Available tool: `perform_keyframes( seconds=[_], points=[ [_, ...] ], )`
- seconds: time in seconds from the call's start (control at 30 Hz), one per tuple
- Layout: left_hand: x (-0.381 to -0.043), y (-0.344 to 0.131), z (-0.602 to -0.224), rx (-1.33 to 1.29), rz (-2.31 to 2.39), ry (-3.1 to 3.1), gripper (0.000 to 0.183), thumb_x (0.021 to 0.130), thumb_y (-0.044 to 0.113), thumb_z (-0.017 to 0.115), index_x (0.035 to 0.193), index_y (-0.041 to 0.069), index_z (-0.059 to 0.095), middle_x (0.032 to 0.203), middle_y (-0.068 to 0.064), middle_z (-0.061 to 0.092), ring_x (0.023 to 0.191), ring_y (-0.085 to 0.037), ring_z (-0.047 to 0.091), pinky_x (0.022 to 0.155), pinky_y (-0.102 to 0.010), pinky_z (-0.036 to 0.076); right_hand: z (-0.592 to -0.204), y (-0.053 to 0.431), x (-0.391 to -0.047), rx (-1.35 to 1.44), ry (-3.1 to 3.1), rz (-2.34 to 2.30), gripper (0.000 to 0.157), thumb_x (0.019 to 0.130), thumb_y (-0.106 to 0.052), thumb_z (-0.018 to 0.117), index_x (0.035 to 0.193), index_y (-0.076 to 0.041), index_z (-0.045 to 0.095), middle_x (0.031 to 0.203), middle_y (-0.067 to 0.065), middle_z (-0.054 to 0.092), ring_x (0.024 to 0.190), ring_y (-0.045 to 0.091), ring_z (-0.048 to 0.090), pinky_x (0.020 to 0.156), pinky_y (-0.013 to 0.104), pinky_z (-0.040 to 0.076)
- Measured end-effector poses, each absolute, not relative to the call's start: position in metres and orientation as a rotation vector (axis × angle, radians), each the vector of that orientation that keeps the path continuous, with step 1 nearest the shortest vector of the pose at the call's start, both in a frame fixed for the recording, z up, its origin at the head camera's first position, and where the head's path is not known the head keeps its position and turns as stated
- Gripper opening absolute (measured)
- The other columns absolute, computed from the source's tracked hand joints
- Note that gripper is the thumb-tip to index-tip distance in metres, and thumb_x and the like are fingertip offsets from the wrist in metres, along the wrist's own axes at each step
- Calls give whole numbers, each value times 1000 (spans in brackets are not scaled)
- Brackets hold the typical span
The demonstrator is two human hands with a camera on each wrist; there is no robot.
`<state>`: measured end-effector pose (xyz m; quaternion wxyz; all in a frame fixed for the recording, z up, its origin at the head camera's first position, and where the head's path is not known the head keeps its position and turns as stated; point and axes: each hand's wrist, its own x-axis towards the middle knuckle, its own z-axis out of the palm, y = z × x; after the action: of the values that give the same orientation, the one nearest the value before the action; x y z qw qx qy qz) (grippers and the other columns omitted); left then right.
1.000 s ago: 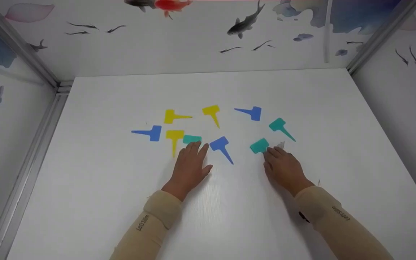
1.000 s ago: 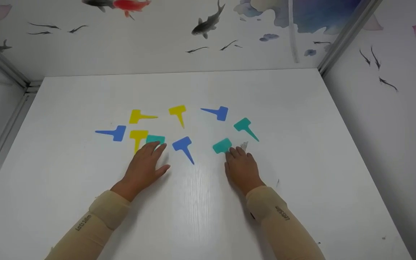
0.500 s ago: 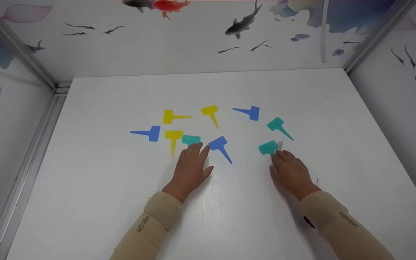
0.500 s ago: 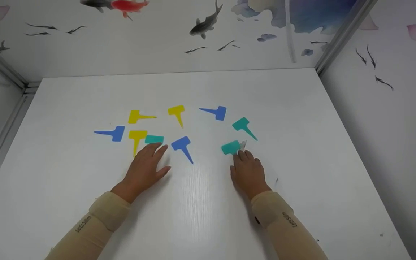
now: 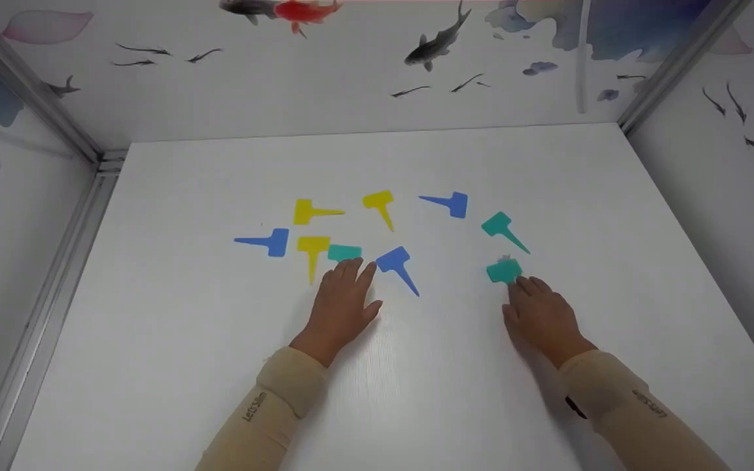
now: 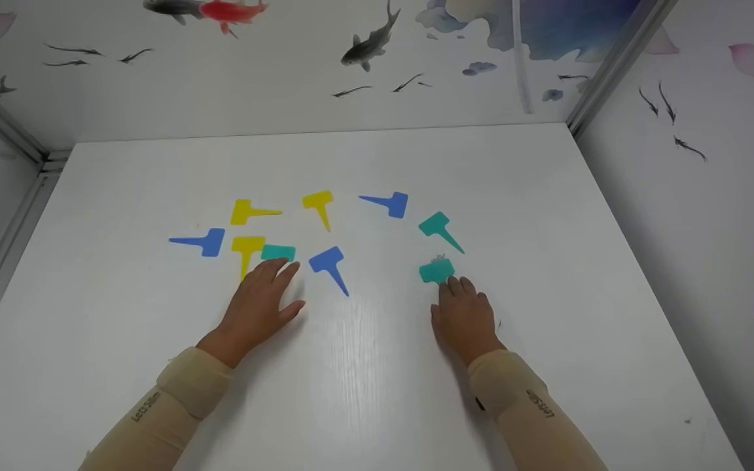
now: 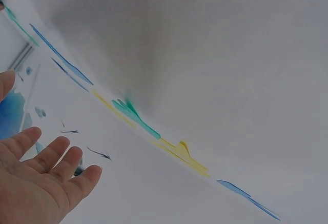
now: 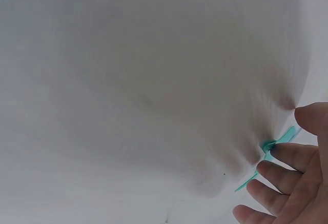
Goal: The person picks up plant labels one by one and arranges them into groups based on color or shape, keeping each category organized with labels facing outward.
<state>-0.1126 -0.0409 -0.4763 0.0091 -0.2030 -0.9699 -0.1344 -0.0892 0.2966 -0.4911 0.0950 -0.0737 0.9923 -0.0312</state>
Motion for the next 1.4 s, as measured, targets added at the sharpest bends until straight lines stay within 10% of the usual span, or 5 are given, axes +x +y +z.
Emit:
perform_keyframes(
  seconds=[1.4],
  points=[
    [-115, -37, -481, -625, -393, -3066, 63, 93, 38, 61, 146, 11, 41, 147, -13, 41, 138, -30, 34, 113, -46, 29, -491, 348, -87, -91, 2936, -107, 52, 99, -28, 44, 137, 7, 45, 141, 29, 43, 132, 48, 35, 103, 63, 33]
  ],
)
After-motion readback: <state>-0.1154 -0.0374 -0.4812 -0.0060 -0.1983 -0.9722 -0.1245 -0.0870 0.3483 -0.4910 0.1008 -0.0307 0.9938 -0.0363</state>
